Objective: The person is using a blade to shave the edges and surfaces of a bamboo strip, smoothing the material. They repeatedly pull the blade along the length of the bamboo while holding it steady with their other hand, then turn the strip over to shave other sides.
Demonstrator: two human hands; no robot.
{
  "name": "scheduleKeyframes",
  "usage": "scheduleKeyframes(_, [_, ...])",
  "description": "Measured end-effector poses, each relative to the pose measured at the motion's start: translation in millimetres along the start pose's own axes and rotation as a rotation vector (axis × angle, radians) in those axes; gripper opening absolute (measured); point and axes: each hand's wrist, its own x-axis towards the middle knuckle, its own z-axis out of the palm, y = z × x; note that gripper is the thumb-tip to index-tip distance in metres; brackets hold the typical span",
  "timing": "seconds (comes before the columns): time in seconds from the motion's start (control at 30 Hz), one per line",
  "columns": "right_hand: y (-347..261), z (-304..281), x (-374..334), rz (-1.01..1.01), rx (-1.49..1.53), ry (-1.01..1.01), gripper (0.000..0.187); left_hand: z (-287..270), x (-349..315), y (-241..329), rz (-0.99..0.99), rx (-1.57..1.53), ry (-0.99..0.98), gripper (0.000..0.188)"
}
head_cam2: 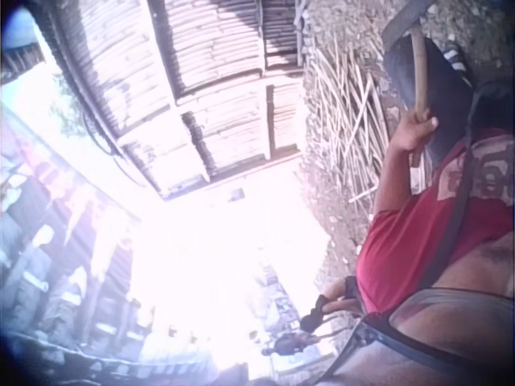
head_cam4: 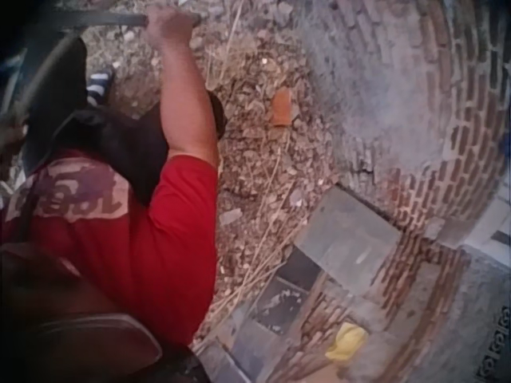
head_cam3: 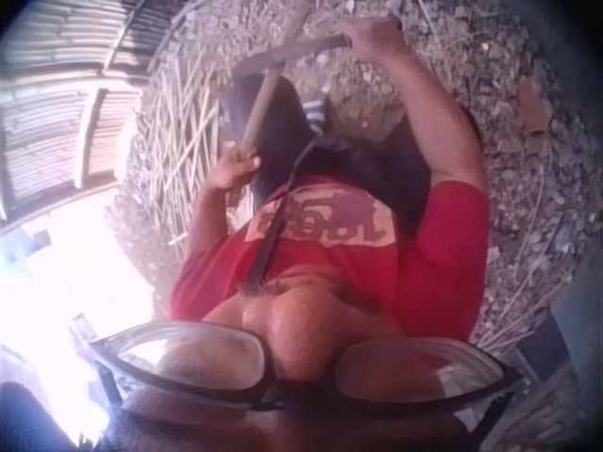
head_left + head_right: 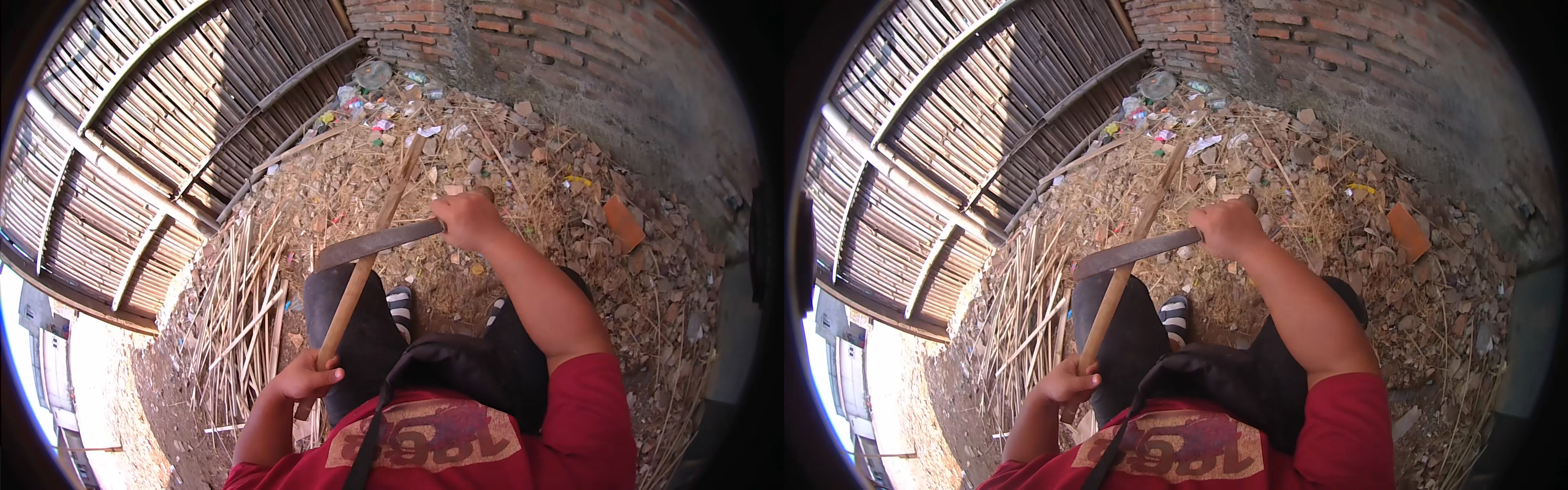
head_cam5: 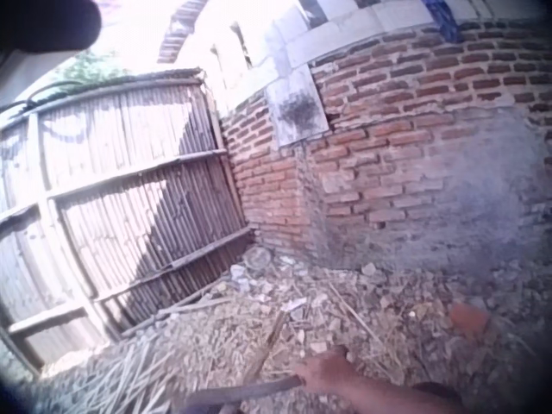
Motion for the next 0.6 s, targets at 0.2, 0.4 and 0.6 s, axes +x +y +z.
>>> scheduleKeyframes(0.2, [49.0,-20.4,-4.4,0.624,-0.073,-0.283,0.027,-1.8,-20.5,-5.5,-0.115,0.138,0.106,0.035])
scheduleKeyframes(0.4, [42.9,-7.0,4.0,0.677,0.302,-0.309,0.028,-13.8,-17.5,-17.5,-0.088,0.003,-0.002,0.035])
scheduleKeyframes(0.6, [18.1,-21.8,2.8,0.568,0.205,-0.315,0.025,-2.1,-5.9,-4.7,-0.059,0.073,0.051,0.034])
